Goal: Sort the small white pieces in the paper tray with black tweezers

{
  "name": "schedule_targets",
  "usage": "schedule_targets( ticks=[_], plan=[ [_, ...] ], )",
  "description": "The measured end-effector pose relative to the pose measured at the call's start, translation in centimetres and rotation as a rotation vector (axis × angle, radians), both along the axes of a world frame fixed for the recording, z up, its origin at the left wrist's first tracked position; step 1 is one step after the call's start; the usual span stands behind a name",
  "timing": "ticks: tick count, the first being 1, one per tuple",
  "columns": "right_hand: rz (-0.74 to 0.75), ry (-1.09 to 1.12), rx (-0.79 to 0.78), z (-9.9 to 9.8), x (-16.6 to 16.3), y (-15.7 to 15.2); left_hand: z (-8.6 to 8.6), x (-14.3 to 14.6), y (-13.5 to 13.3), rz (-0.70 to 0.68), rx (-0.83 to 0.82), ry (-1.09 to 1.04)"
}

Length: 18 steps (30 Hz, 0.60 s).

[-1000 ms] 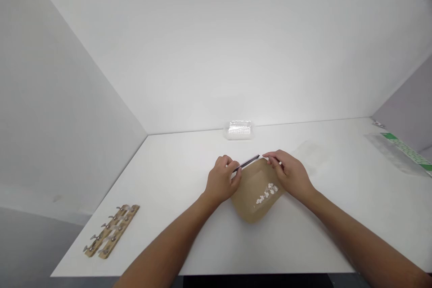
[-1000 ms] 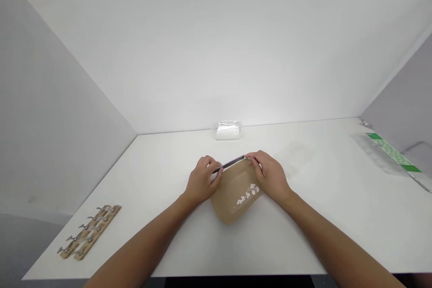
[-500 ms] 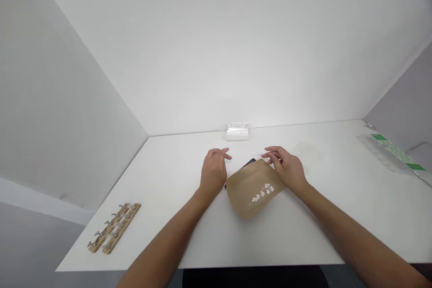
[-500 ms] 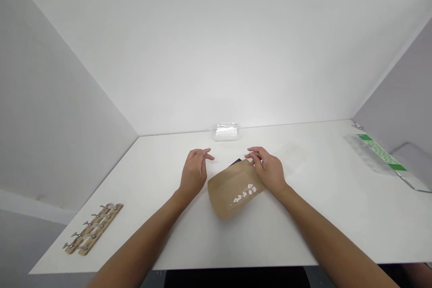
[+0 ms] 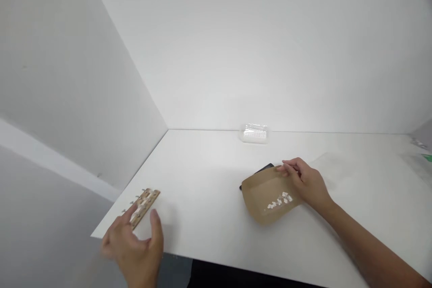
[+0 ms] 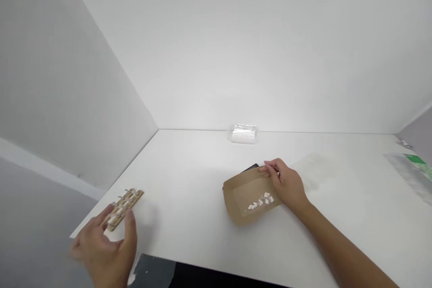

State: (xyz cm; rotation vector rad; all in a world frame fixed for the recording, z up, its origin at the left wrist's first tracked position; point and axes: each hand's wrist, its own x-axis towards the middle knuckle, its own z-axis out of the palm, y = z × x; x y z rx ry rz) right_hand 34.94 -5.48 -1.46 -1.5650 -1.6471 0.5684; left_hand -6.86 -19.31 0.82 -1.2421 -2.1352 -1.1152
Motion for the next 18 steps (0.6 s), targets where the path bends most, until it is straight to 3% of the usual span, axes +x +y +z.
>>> schedule_targets(
  ticks=[3, 8, 13, 18],
  plan=[
    [-0.002, -0.025, -0.004, -0.4, 0.2, 0.1, -2.7, -4.1, -2.6, 0.180, -0.124, -0.041],
    [-0.086, -0.074, -0.005, -0.8, 0.8, 0.5, -5.6, -7.9, -4.1, 0.128, -0.256, -0.117],
    [-0.106, -0.081, 0.008, -0.5, 0.8, 0.2, -6.1, -8.4, -3.2, 0.076, -0.282, -0.137],
    [0.090, -0.157, 0.118, -0.9, 0.3, -1.0, -6.1, -7.9, -2.3, 0.132, -0.265, -0.176]
  ],
)
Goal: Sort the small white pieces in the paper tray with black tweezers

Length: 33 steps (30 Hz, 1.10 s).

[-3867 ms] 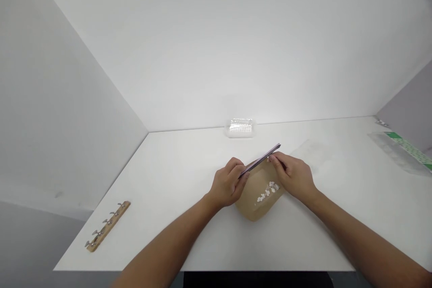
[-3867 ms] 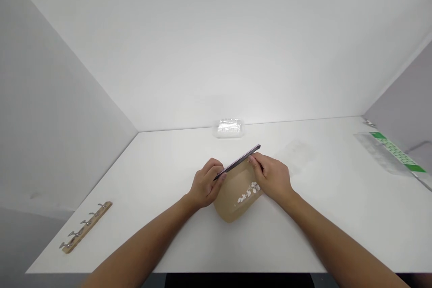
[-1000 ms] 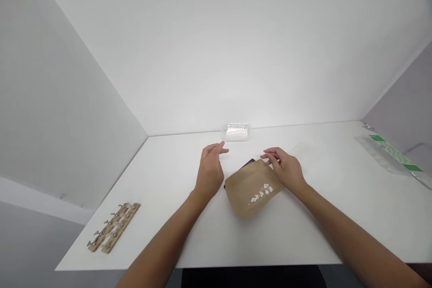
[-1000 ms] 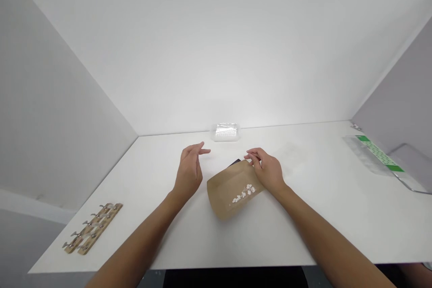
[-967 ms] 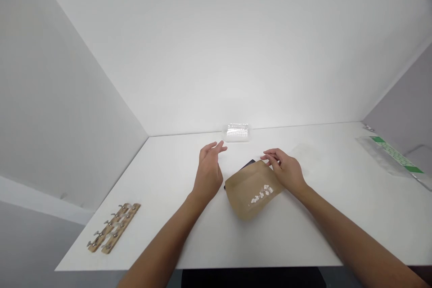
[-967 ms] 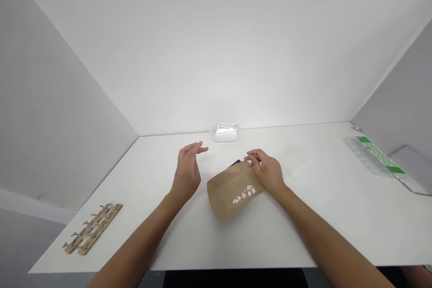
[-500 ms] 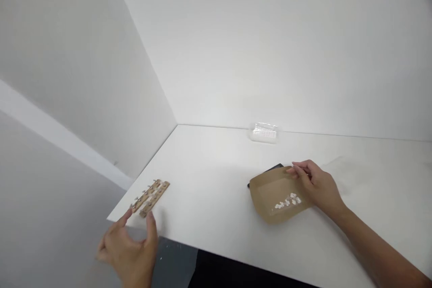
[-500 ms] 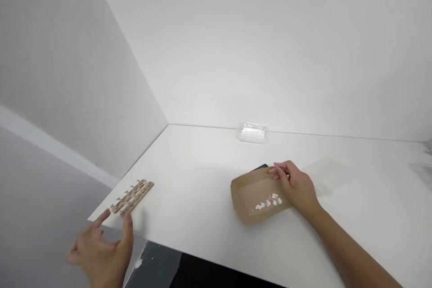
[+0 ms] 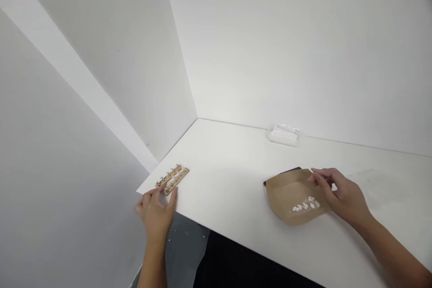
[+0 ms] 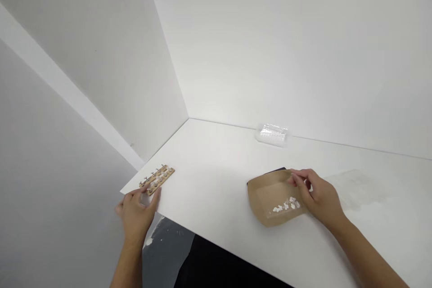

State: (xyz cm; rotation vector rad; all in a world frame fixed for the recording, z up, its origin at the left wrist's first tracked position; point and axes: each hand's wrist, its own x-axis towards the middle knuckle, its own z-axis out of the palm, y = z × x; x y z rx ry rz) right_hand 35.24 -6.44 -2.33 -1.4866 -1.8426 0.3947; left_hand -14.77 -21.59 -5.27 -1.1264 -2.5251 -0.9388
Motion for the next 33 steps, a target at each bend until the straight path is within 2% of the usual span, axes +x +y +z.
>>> schedule_targets(
  ticks=[3, 7, 10, 12, 15, 16, 19, 23, 29, 33],
  plan=[
    [0.128, -0.047, 0.091, -0.5, -0.4, -0.8, 0.0, 0.1, 0.2, -0.007, 0.009, -0.018],
    [0.249, -0.135, 0.127, -0.8, -0.8, -1.3, -0.2, 0.2, 0.0, -0.012, -0.023, -0.060],
    [0.283, -0.169, 0.141, -0.6, -0.7, -1.2, -0.4, 0.9, -0.1, 0.003, -0.018, -0.079],
    [0.261, -0.167, 0.162, -0.4, -0.6, -1.1, -0.3, 2.0, -0.1, -0.046, 0.024, -0.074],
    [0.174, -0.144, 0.195, 0.0, -0.5, -1.0, 0.5, 5.1, 0.3, -0.224, 0.110, -0.037],
    [0.132, -0.128, 0.200, 0.1, -0.5, -1.0, 1.1, 6.4, 0.6, -0.325, 0.130, -0.028],
    [0.004, -0.053, 0.181, 0.6, -0.5, -0.8, 3.0, 11.0, 1.8, -0.599, 0.169, 0.010],
    [-0.096, 0.060, 0.131, 1.3, -0.4, -0.4, 5.7, 16.2, 4.1, -0.878, 0.230, 0.064],
    [-0.182, 0.175, 0.185, 1.7, -0.3, 0.1, 9.7, 20.4, 11.0, -1.234, 0.317, 0.074],
    [-0.219, 0.226, 0.226, 1.8, 0.1, 0.6, 10.9, 22.5, 15.7, -1.458, 0.334, -0.173]
  ],
)
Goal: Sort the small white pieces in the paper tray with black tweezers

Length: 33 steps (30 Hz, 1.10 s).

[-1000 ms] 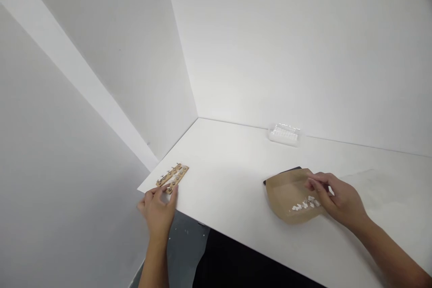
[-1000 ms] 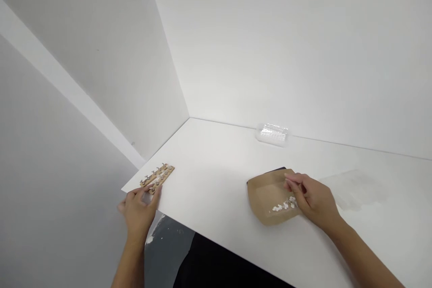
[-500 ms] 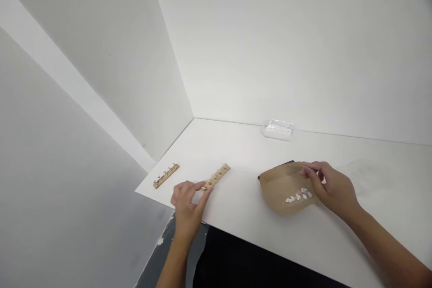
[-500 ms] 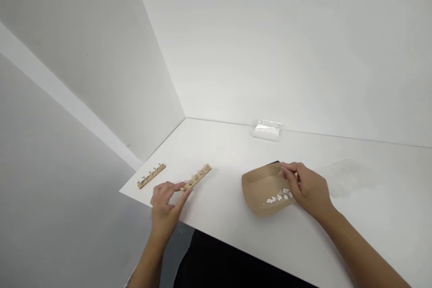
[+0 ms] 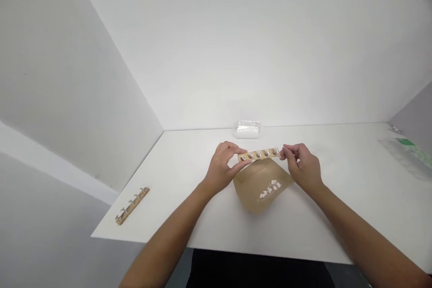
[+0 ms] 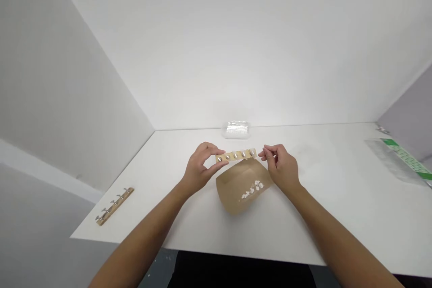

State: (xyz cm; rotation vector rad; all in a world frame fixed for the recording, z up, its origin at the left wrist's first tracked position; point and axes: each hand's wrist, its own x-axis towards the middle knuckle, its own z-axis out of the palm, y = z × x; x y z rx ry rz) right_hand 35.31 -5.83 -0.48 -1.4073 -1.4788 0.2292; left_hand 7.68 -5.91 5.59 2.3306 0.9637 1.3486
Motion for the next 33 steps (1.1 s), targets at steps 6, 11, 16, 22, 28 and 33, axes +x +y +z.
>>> schedule_targets(
  ticks=[6, 11, 16, 22, 28, 33],
  plan=[
    [0.003, 0.062, -0.024, 0.1, 0.4, 0.6, -2.6, 0.9, 1.6, 0.029, -0.314, -0.096],
    [0.087, 0.220, -0.105, 0.2, -0.6, 0.2, -4.6, 1.1, 1.0, 0.021, -0.596, -0.167],
    [0.072, 0.337, -0.139, 0.2, -0.7, -0.2, -5.7, 1.5, 1.3, 0.040, -0.834, -0.306],
    [-0.014, 0.251, 0.033, 0.8, -0.6, -0.6, -5.9, 1.5, 1.2, 0.038, -0.859, -0.379],
    [0.207, 0.029, 0.299, 1.0, -1.3, -1.8, -5.3, 2.4, -0.2, 0.042, -0.833, -0.399],
    [0.335, -0.076, 0.463, 1.5, -2.2, -2.6, -4.8, 2.8, -0.8, 0.071, -0.695, -0.372]
  ],
)
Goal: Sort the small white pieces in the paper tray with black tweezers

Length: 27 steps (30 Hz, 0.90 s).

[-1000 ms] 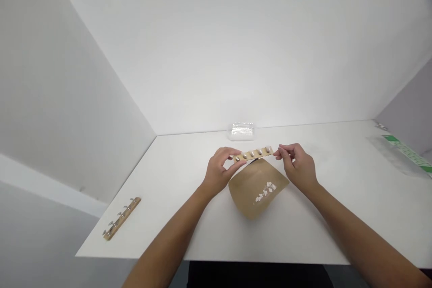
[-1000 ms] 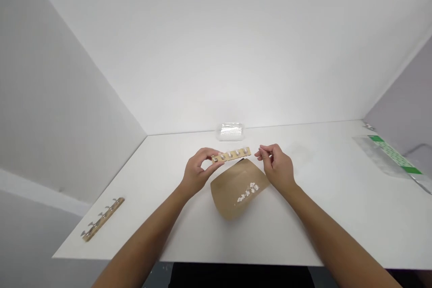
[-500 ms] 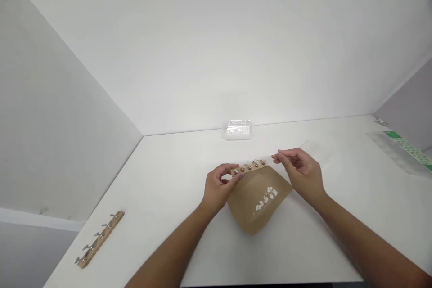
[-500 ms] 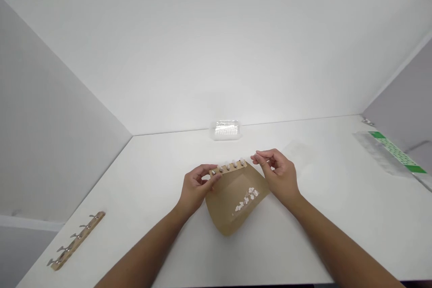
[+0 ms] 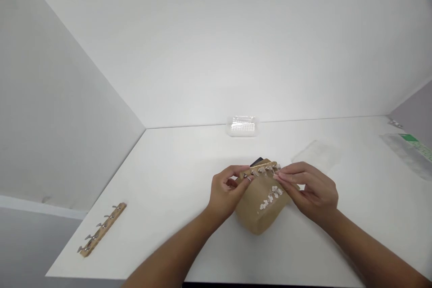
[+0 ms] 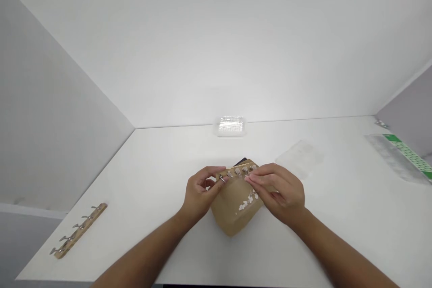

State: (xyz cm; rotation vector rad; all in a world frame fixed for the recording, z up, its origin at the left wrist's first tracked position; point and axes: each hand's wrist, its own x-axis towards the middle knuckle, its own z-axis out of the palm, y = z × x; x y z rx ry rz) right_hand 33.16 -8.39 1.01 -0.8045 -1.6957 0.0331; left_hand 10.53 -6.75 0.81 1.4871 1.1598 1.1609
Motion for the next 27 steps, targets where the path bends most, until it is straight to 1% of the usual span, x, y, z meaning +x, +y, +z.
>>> schedule_targets(
  ticks=[3, 8, 15, 19, 23, 25, 27],
  plan=[
    [0.020, -0.035, 0.051, 0.4, -0.5, -0.3, 0.0, 0.1, -0.2, 0.001, 0.064, 0.041],
    [0.076, -0.133, 0.072, 0.5, -1.1, -0.7, -0.4, 0.3, -0.4, 0.002, 0.087, 0.079],
    [0.033, -0.058, 0.002, 0.4, -0.7, -0.8, -0.2, 0.2, -0.3, 0.034, 0.092, 0.062],
    [-0.013, -0.032, -0.003, 0.3, -0.3, -0.6, -0.3, -0.1, 0.3, 0.125, 0.094, 0.035],
    [-0.028, -0.048, -0.029, -0.2, 0.1, -0.4, -1.0, -0.9, 1.8, 0.238, 0.084, 0.037],
    [-0.026, -0.073, -0.055, -0.5, 0.2, -0.3, -1.2, -1.4, 2.5, 0.294, 0.081, 0.042],
    [0.003, -0.105, -0.082, -0.7, 0.3, -0.1, -1.4, -1.8, 3.1, 0.318, 0.081, 0.051]
  ],
)
